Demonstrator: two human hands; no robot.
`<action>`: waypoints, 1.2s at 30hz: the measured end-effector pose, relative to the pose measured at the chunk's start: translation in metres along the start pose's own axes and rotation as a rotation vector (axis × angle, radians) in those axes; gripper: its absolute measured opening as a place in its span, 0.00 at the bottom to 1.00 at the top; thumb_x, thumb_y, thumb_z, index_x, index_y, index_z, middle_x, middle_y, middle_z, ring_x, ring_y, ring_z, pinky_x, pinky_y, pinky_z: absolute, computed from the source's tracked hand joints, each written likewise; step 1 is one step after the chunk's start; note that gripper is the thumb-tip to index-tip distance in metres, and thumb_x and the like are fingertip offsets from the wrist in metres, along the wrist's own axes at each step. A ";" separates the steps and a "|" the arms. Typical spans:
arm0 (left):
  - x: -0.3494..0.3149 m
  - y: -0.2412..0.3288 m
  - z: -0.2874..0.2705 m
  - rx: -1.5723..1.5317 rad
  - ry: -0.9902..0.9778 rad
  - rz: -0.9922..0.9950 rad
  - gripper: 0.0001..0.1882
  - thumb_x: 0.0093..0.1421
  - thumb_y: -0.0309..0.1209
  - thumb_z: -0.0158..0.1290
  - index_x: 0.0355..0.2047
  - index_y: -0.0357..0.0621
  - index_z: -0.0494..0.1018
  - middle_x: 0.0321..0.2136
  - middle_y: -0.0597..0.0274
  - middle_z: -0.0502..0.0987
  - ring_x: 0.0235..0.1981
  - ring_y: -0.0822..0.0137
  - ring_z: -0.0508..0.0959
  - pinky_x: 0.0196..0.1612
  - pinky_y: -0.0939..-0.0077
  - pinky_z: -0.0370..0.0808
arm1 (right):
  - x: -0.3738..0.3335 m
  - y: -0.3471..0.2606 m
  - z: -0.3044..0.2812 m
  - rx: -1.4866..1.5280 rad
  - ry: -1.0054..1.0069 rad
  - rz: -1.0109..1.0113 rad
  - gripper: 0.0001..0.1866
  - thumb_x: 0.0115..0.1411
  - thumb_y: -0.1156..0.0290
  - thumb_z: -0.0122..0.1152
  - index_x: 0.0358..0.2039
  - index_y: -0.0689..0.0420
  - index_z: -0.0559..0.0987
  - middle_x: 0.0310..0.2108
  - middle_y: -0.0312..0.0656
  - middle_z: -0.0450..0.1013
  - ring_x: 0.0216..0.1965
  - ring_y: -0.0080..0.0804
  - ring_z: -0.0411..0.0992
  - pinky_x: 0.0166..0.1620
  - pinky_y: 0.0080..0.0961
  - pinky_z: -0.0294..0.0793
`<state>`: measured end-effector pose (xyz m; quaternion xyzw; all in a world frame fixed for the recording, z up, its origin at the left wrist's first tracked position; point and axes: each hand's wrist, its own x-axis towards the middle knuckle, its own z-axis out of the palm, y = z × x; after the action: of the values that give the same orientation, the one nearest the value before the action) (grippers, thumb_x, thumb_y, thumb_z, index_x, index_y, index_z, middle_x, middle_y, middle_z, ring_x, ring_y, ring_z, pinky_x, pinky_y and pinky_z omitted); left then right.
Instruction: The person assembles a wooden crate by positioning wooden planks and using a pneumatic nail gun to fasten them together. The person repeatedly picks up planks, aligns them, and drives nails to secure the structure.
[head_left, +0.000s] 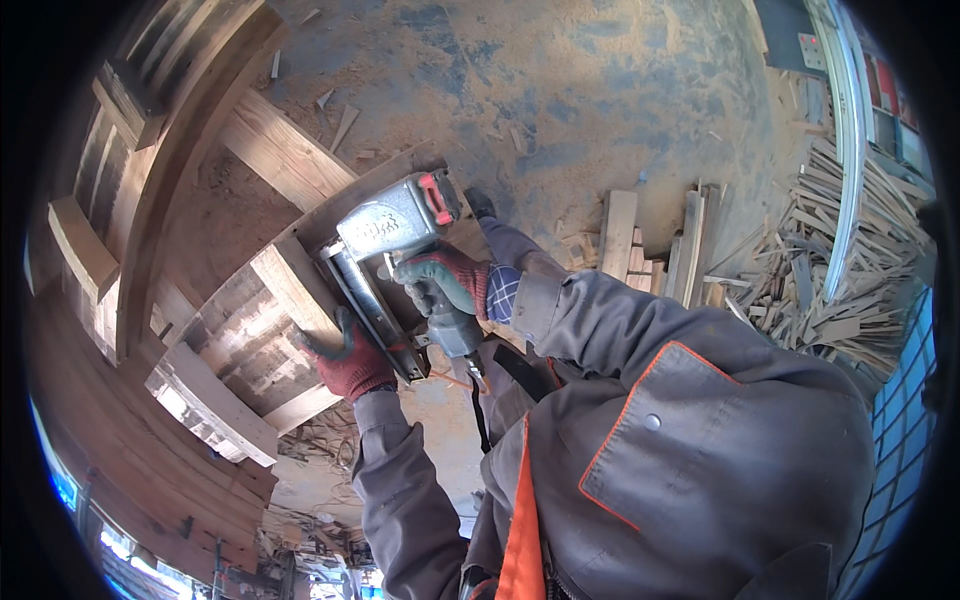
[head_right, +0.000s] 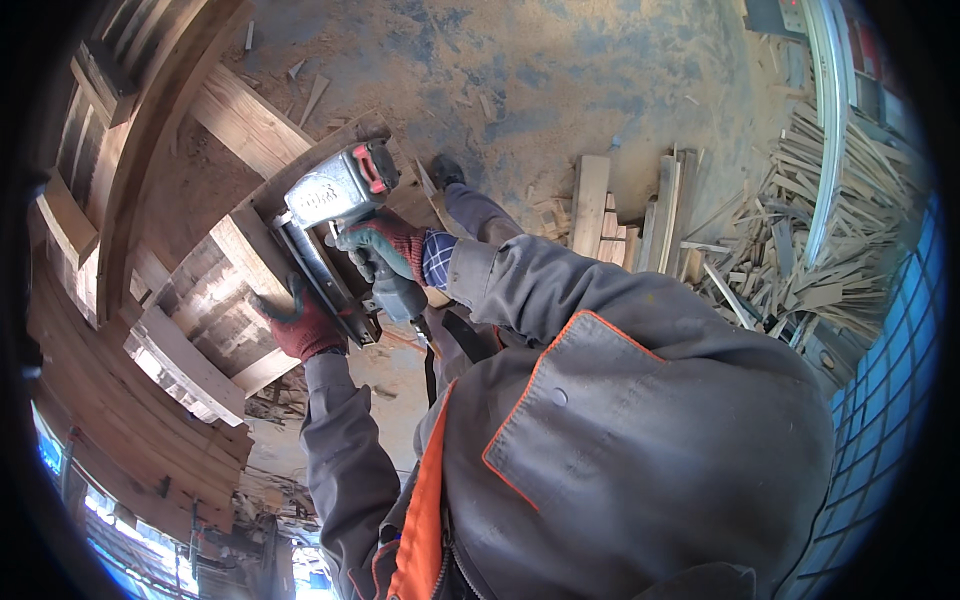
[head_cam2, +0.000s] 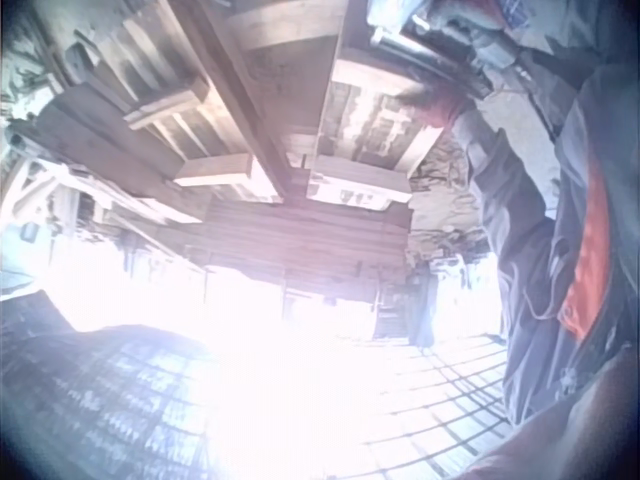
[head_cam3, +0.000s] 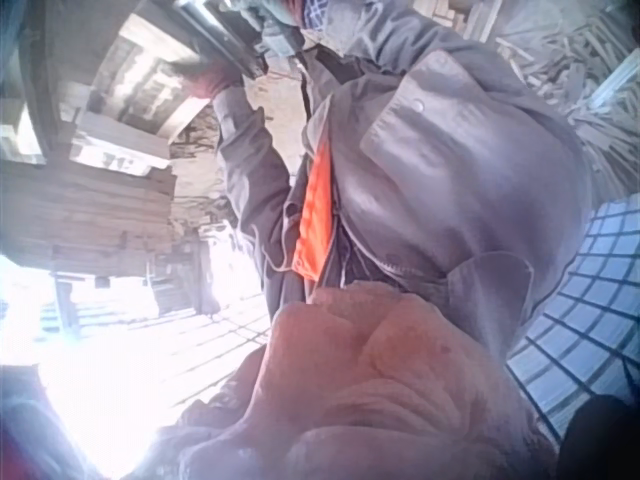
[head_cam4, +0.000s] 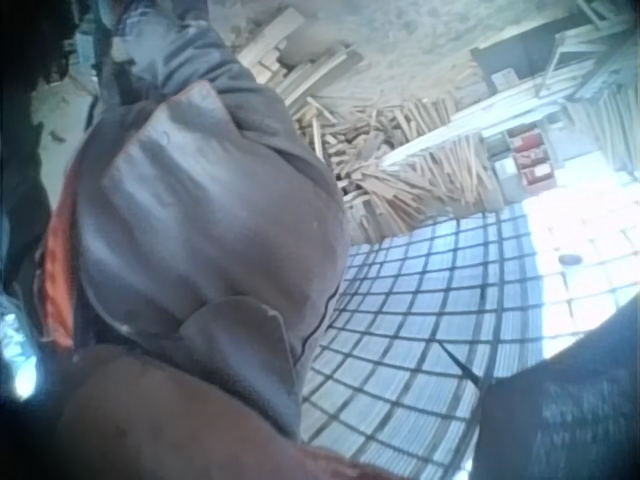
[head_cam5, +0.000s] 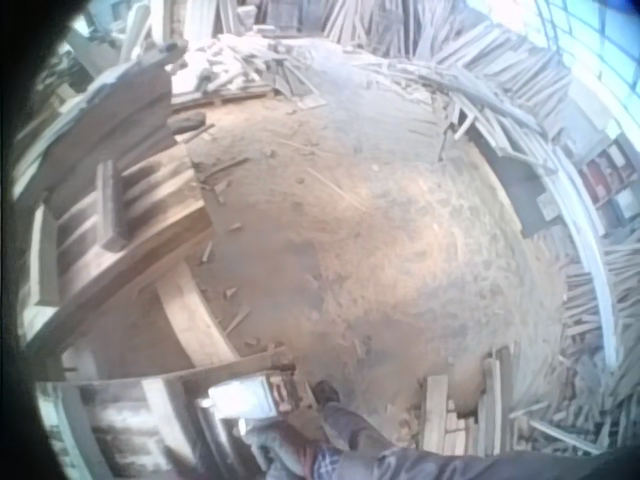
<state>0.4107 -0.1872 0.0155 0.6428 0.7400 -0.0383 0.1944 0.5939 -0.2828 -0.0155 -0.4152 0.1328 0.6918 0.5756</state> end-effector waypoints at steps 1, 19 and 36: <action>0.000 0.000 0.000 -0.011 -0.005 0.008 0.51 0.54 0.60 0.64 0.68 0.41 0.62 0.58 0.42 0.75 0.58 0.46 0.76 0.59 0.57 0.72 | 0.000 -0.001 0.001 0.002 0.005 -0.014 0.12 0.59 0.66 0.70 0.26 0.56 0.76 0.15 0.36 0.69 0.12 0.26 0.68 0.16 0.23 0.68; -0.006 -0.001 -0.004 -0.083 0.012 0.098 0.51 0.56 0.61 0.62 0.69 0.39 0.60 0.62 0.41 0.71 0.63 0.46 0.72 0.63 0.57 0.68 | -0.001 -0.023 0.030 -0.155 0.049 -0.086 0.12 0.60 0.63 0.68 0.28 0.58 0.78 0.15 0.37 0.70 0.12 0.27 0.69 0.16 0.26 0.68; -0.006 0.003 -0.004 0.003 0.039 0.144 0.49 0.59 0.62 0.58 0.69 0.40 0.59 0.61 0.41 0.71 0.60 0.43 0.74 0.59 0.54 0.71 | -0.029 -0.018 0.028 -0.132 0.095 -0.165 0.12 0.62 0.64 0.67 0.28 0.59 0.79 0.16 0.37 0.72 0.12 0.25 0.69 0.17 0.27 0.66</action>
<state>0.4135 -0.1911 0.0221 0.6954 0.6952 -0.0126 0.1815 0.5982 -0.2783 0.0286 -0.4940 0.0796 0.6287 0.5952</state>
